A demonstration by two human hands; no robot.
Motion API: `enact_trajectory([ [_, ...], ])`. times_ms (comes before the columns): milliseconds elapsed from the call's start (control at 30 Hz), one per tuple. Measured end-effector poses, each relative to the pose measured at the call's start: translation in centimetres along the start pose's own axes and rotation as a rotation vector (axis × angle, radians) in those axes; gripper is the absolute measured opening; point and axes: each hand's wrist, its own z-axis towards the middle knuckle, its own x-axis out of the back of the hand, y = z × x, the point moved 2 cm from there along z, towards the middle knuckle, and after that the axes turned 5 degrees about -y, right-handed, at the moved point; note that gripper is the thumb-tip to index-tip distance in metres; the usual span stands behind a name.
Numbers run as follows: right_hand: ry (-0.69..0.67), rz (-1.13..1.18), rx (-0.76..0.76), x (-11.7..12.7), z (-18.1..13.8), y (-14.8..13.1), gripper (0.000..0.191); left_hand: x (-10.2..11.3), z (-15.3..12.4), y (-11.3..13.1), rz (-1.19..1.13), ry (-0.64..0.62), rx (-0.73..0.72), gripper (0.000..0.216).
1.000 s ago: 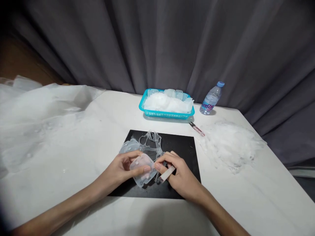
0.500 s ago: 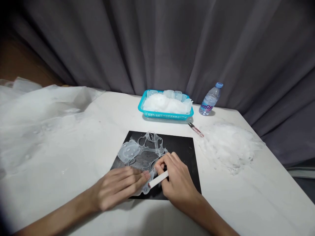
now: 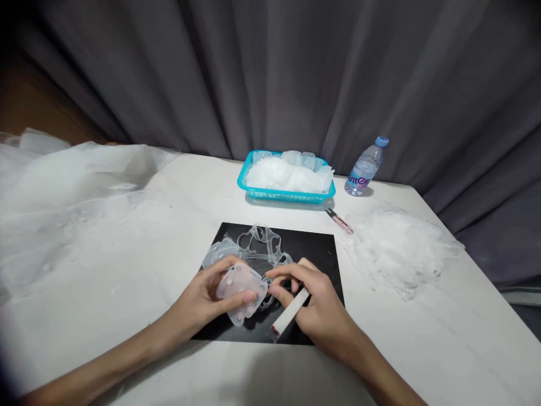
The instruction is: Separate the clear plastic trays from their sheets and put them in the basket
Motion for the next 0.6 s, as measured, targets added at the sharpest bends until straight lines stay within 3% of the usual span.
enact_trajectory([
  [133, 0.037, -0.156, 0.103, 0.0, 0.2, 0.0, 0.010, -1.0, -0.2, 0.5, -0.142, -0.081, 0.069, 0.033],
  [200, 0.151, -0.290, 0.136, 0.2, 0.4, 0.8, 0.011, -2.0, -1.0, 0.9, -0.226, -0.204, 0.155, 0.035],
  [300, 0.324, -0.466, 0.069, 1.0, 0.8, 2.2, 0.010, -3.2, -2.3, 1.5, -0.252, -0.416, 0.309, 0.035],
  [433, 0.246, -0.529, 0.032, 1.3, 1.2, 2.6, 0.011, -2.1, -2.1, 2.3, -0.139, -0.313, 0.219, 0.030],
  [600, 0.094, -0.615, 0.107, -0.5, 1.4, 2.3, 0.049, 0.0, -0.8, 2.4, -0.142, -0.230, 0.088, 0.024],
])
